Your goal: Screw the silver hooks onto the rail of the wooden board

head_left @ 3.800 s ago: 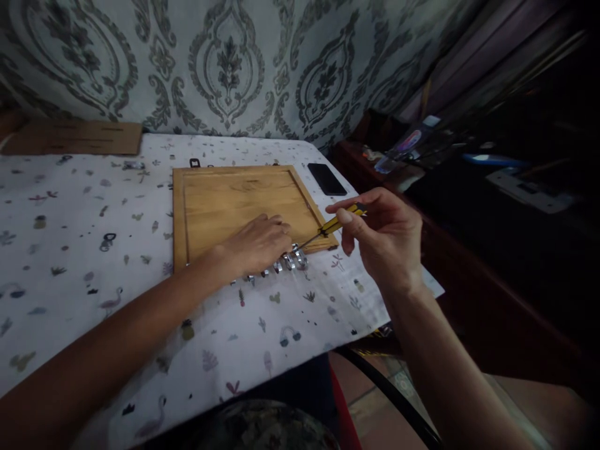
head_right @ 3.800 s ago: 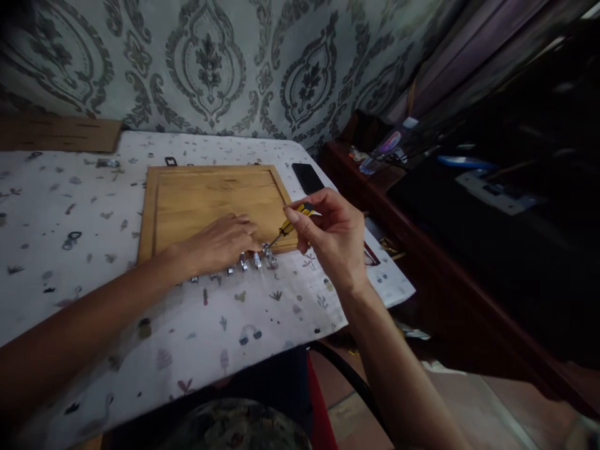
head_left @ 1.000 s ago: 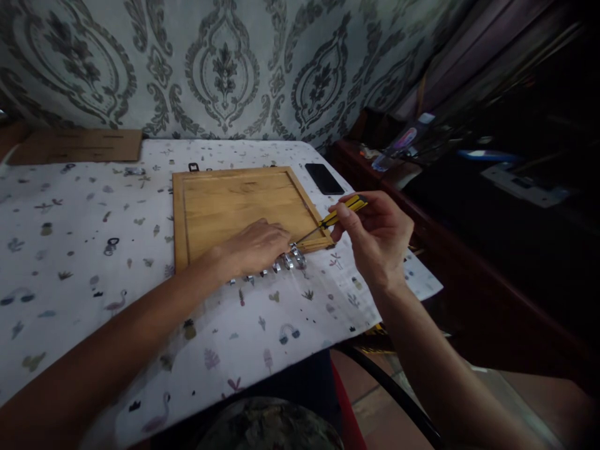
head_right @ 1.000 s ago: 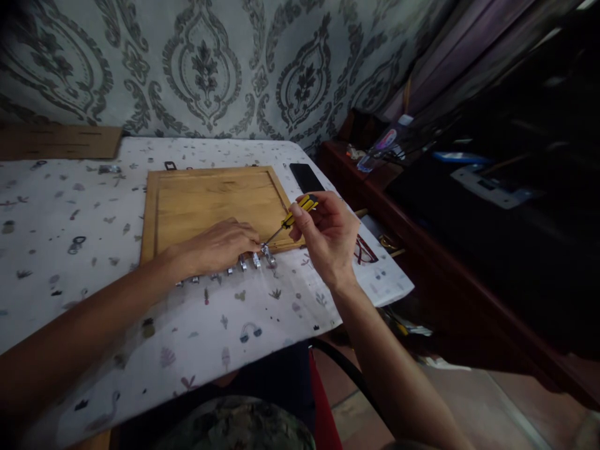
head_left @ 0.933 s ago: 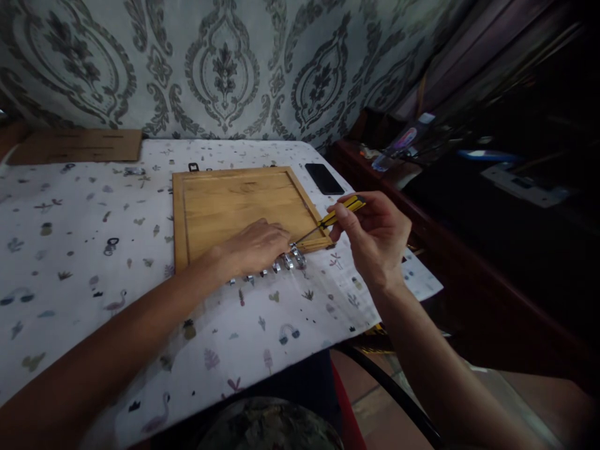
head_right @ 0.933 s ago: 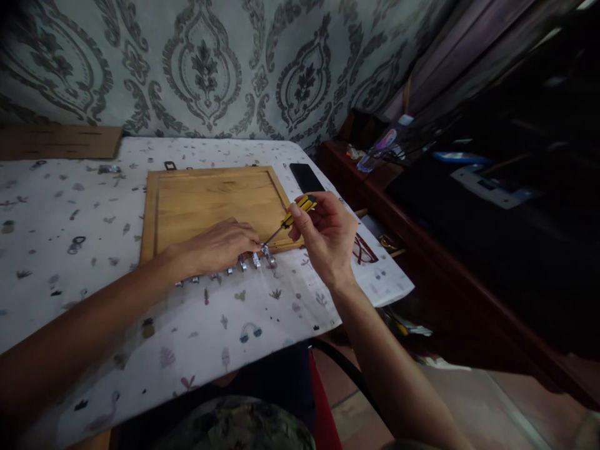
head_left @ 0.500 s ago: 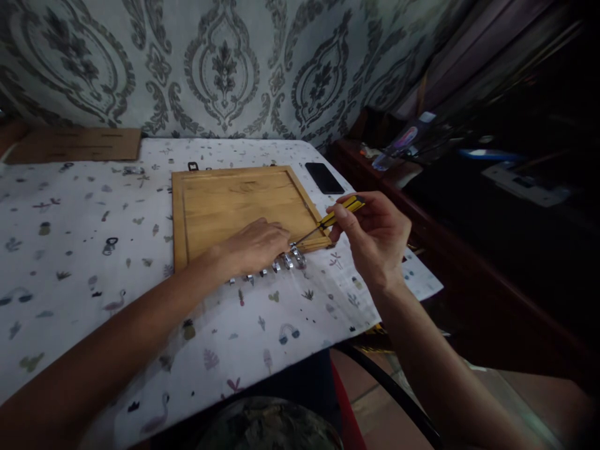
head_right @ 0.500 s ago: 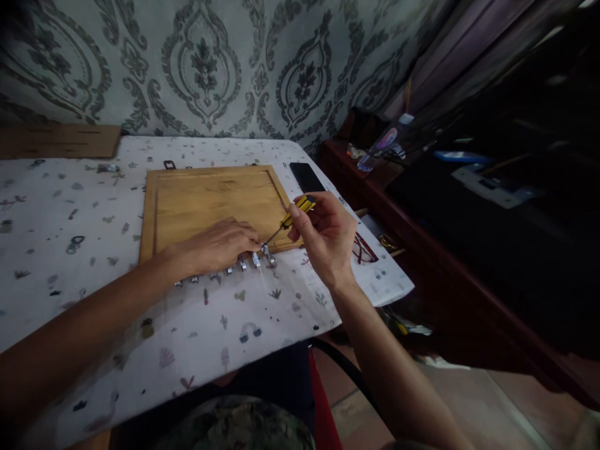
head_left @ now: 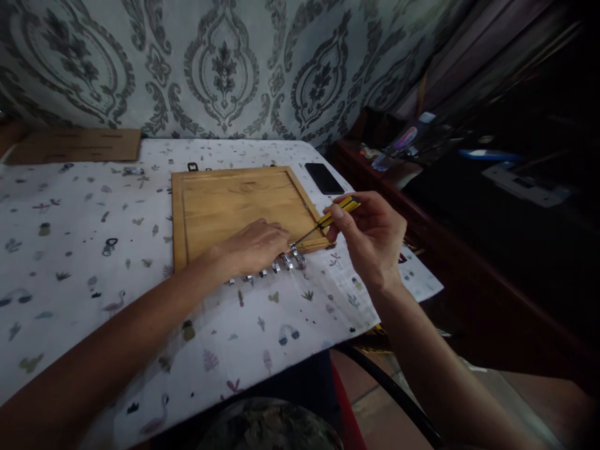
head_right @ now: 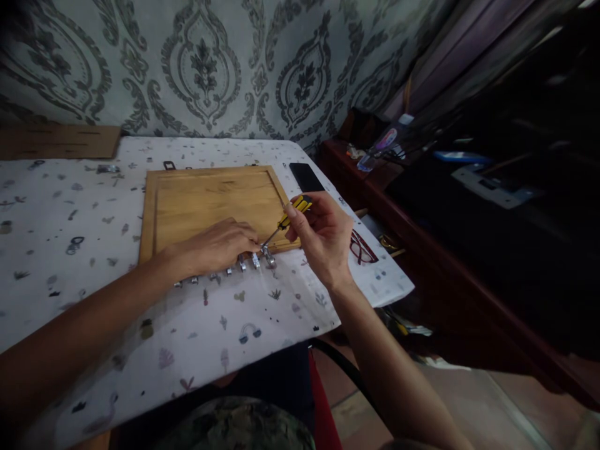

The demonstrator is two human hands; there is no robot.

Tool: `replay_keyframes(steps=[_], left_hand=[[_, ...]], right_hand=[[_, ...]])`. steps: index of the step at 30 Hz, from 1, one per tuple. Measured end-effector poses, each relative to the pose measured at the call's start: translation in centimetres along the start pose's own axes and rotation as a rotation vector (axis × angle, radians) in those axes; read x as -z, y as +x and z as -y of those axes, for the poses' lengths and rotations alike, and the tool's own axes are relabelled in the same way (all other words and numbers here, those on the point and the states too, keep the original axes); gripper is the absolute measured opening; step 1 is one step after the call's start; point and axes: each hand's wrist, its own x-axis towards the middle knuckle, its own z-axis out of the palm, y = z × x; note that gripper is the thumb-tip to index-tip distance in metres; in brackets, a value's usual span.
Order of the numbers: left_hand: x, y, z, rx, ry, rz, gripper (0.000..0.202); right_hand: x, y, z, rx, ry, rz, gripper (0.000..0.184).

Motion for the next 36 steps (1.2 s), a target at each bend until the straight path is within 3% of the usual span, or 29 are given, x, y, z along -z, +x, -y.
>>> replay_keyframes(steps=[9,16,23,30,36], left_hand=[[0.5,0.0,-0.4,0.01,0.0,0.029,0.025],[1.0,0.1,-0.7,0.021,0.03,0.068,0.024],[0.9,0.0,-0.8,0.026,0.083,0.08,0.024],[0.9,0.0,-0.7,0.04,0.056,0.069,0.026],[0.6,0.1,-0.4,-0.026,0.075,0.041,0.024]], right_hand=[[-0.8,-0.1,0.6,-0.036,0.033,0.081,0.033],[-0.5,0.1,2.2,-0.06,0.028,0.282,0.034],[-1.5,0.4,1.5,-0.123,0.088,0.221,0.046],[-0.9,1.0,2.0,-0.061,0.091,0.331,0.04],[-1.3,0.7,1.3,-0.042,0.098,0.171,0.041]])
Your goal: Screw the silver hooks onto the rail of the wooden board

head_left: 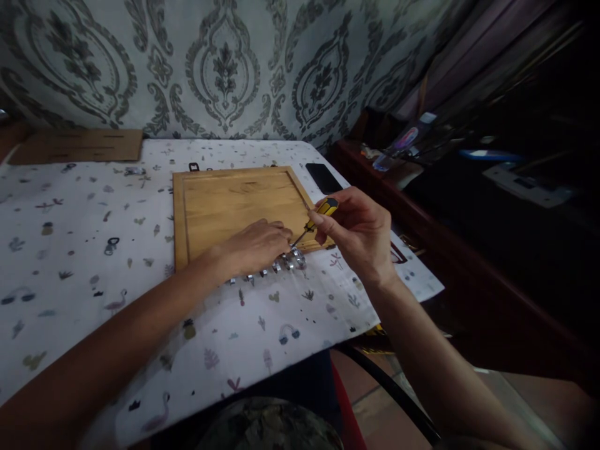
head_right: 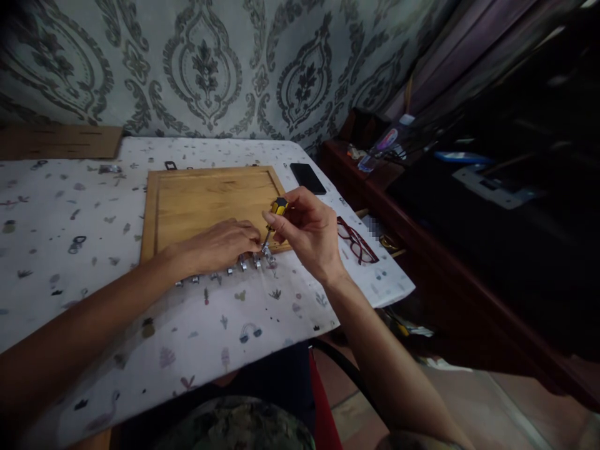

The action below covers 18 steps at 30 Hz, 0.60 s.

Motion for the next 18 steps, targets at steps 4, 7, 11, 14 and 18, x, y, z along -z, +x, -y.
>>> replay_keyframes(steps=[4,7,11,14,18], left_hand=[[0.08,0.08,0.01,-0.024,-0.011,0.004,0.023],[0.21,0.12,0.07,-0.026,-0.012,0.019,0.023],[0.23,0.08,0.23,-0.03,-0.015,0.028,0.024],[0.27,0.01,0.24,-0.022,-0.044,0.03,0.023],[0.38,-0.05,0.16,-0.003,-0.099,0.021,0.024]], right_hand=[[-0.34,-0.06,-0.19,-0.002,0.001,-0.016,0.044],[-0.34,-0.06,-0.12,0.006,0.011,-0.012,0.043],[-0.25,-0.13,-0.21,0.003,0.009,-0.016,0.042],[-0.29,-0.22,-0.3,0.001,-0.001,-0.017,0.043],[-0.48,-0.42,-0.14,-0.014,-0.006,-0.024,0.043]])
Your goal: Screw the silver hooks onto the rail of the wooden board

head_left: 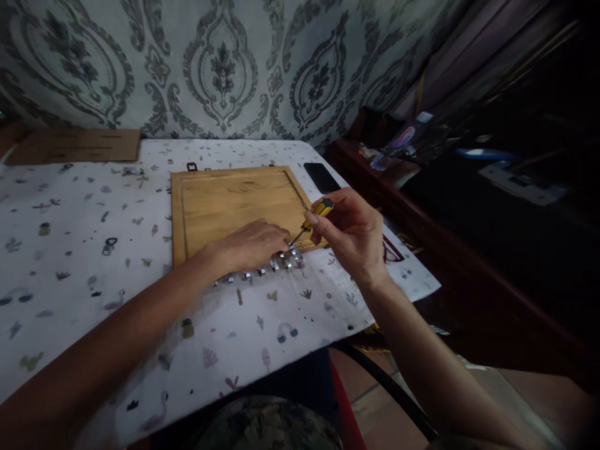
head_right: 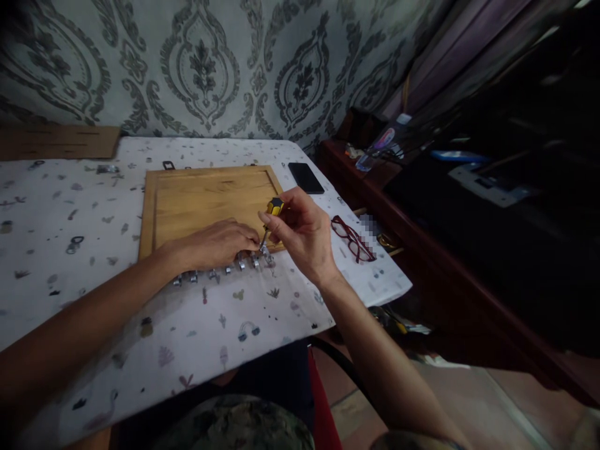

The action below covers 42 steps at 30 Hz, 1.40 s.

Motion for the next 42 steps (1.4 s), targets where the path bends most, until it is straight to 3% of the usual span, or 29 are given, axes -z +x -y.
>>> replay_keyframes(steps=[20,26,33,38,42], left_hand=[[0.3,-0.2,-0.3,0.017,-0.009,-0.016,0.021],[0.1,-0.1,-0.2,0.01,-0.012,-0.037,0.024],[0.1,0.0,-0.2,0.037,0.051,0.01,0.022],[-0.1,-0.1,-0.2,0.04,0.039,-0.025,0.022],[0.1,-0.1,-0.4,0.046,0.013,-0.02,0.024]], right_hand=[[0.0,-0.1,0.1,0.013,-0.03,0.023,0.043],[-0.2,-0.3,-0.2,0.029,-0.104,-0.056,0.041],[1.0,0.1,0.7,0.037,-0.125,0.17,0.034],[0.7,0.3,0.4,-0.044,-0.032,0.018,0.047],[0.8,0.4,0.3,-0.049,-0.016,0.053,0.051]])
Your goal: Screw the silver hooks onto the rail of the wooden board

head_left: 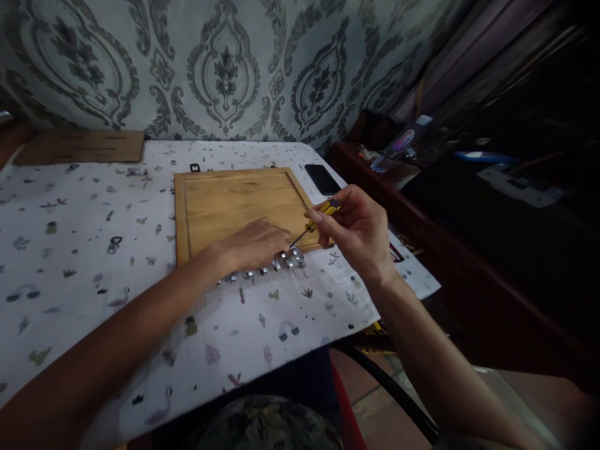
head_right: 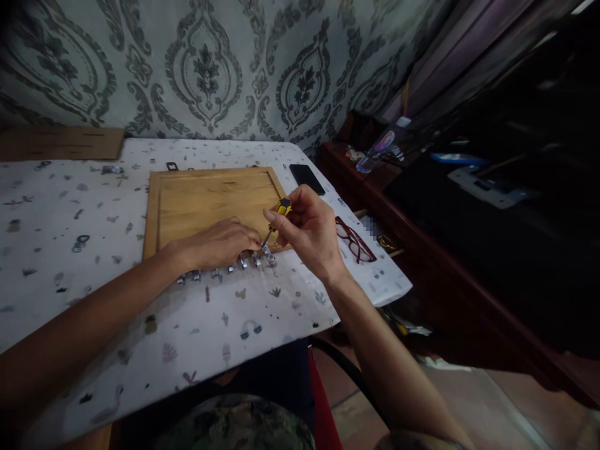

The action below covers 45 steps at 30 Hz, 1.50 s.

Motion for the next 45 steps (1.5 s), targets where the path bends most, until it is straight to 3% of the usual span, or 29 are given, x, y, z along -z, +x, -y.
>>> replay_keyframes(steps=[5,12,19,25,32,38,45], left_hand=[[-0.2,0.0,0.2,0.004,-0.016,-0.022,0.019],[-0.2,0.0,0.1,0.024,-0.004,-0.01,0.02],[-0.3,-0.1,0.3,0.03,-0.022,-0.011,0.02],[-0.2,0.0,0.1,0.018,0.015,0.007,0.02],[0.0,-0.2,-0.1,0.048,0.015,-0.006,0.02],[0.4,-0.1,-0.4,0.057,0.005,0.037,0.02],[0.4,-0.2,-0.4,0.058,0.004,0.023,0.02]], right_hand=[[0.9,0.0,0.5,0.04,-0.026,0.123,0.041],[0.7,0.2,0.0,0.03,0.016,-0.031,0.042],[1.5,0.1,0.4,0.043,-0.037,0.081,0.037],[1.1,0.3,-0.2,0.024,-0.016,-0.024,0.036],[1.3,0.4,0.7,0.038,-0.025,0.092,0.04],[1.1,0.3,0.3,0.005,-0.04,0.0,0.041],[1.6,0.3,0.9,0.017,-0.03,0.139,0.039]])
